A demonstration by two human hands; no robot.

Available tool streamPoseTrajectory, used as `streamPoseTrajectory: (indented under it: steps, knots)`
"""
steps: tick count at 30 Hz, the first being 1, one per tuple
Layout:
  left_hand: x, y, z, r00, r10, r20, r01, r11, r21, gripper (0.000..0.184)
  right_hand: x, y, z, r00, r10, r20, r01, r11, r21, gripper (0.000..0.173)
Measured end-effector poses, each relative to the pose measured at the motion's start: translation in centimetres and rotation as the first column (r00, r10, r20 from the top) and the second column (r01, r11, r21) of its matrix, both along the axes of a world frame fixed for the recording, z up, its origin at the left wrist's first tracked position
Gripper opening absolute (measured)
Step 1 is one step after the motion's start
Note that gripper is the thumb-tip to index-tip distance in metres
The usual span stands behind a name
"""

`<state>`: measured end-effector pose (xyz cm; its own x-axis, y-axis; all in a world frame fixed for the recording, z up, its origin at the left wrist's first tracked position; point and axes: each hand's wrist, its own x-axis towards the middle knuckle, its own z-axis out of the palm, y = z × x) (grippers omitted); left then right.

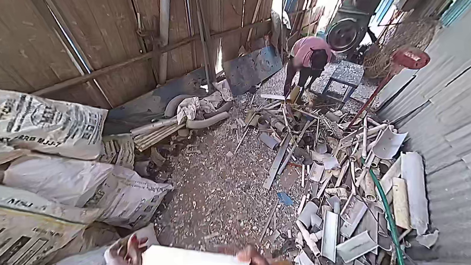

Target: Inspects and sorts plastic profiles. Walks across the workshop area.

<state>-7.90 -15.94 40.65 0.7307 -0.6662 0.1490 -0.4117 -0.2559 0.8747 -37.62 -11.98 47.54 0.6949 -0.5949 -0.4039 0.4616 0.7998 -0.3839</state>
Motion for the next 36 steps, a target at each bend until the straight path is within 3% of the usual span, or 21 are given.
streamPoseTrajectory:
  steps: [2,5,8,10,13,15,17,19,21,23,25,28,30,32,34,36]
  knots:
    - [-0.7,1.3,1.5,0.992,-0.098,-0.083,0.094,0.994,-0.057,0.046,-0.2,-0.6,-1.1,0.989,0.031,0.146,-0.036,0.999,0.028,0.046]
    - [-3.4,0.6,2.9,0.953,-0.112,-0.281,0.066,0.984,-0.166,0.031,0.2,-2.7,0.2,0.993,-0.012,0.117,0.015,1.0,-0.019,0.041]
    - [-4.9,0.2,2.7,0.813,-0.118,-0.57,-0.009,0.977,-0.214,0.025,-0.4,-4.3,1.3,0.977,-0.027,0.211,0.045,0.996,-0.082,0.046]
    - [-5.4,0.3,3.6,0.738,-0.134,-0.661,-0.032,0.972,-0.233,0.036,-1.7,-4.8,0.9,0.948,0.019,0.317,0.023,0.991,-0.128,0.051]
    - [-5.4,0.9,5.8,0.746,-0.23,-0.625,-0.035,0.923,-0.383,0.053,-3.0,-4.4,-0.7,0.908,0.086,0.409,-0.005,0.981,-0.195,0.056]
    - [-5.3,1.2,7.6,0.807,-0.272,-0.525,0.022,0.901,-0.433,0.047,-3.2,-3.8,-1.9,0.914,0.09,0.397,-0.005,0.977,-0.211,0.057]
    - [-5.3,1.6,9.1,0.888,-0.317,-0.334,0.171,0.9,-0.4,0.024,-3.0,-3.0,-2.6,0.935,0.062,0.348,0.012,0.978,-0.206,0.057]
    - [-5.1,1.5,9.8,0.917,-0.376,-0.135,0.32,0.893,-0.315,0.031,-2.6,-2.6,-3.0,0.949,0.045,0.313,0.02,0.98,-0.2,0.055]
    - [-5.2,1.0,9.7,0.922,-0.387,-0.017,0.374,0.902,-0.218,0.037,-2.4,-2.7,-3.2,0.946,0.065,0.319,0.009,0.974,-0.225,0.052]
    - [-5.4,0.5,9.1,0.942,-0.334,-0.032,0.318,0.918,-0.238,0.031,-2.5,-3.1,-3.3,0.938,0.094,0.333,0.007,0.957,-0.291,0.048]
    - [-5.3,0.3,9.1,0.94,-0.308,-0.149,0.247,0.912,-0.327,0.024,-2.5,-3.7,-2.7,0.957,0.12,0.264,-0.006,0.918,-0.395,0.049]
    - [-5.3,-0.1,9.0,0.871,-0.331,-0.363,0.125,0.864,-0.487,0.015,-2.7,-4.7,-1.7,0.976,0.174,0.13,-0.073,0.828,-0.556,0.059]
    - [-5.6,-0.4,8.9,0.813,-0.307,-0.495,0.023,0.866,-0.499,0.012,-2.6,-5.0,-1.4,0.991,0.127,-0.044,-0.123,0.723,-0.68,0.07]
    - [-6.1,-0.5,8.9,0.712,-0.265,-0.651,-0.063,0.898,-0.435,0.012,-2.4,-5.1,-1.1,0.973,0.026,-0.229,-0.206,0.544,-0.813,0.081]
    - [-6.2,-0.4,8.7,0.53,-0.24,-0.813,-0.062,0.946,-0.32,0.022,-2.1,-5.2,-1.1,0.908,-0.124,-0.401,-0.352,0.296,-0.888,0.081]
    - [-6.0,0.0,8.3,0.334,-0.177,-0.926,-0.06,0.976,-0.208,0.03,-1.9,-5.0,-1.4,0.723,-0.33,-0.607,-0.609,0.11,-0.785,0.086]
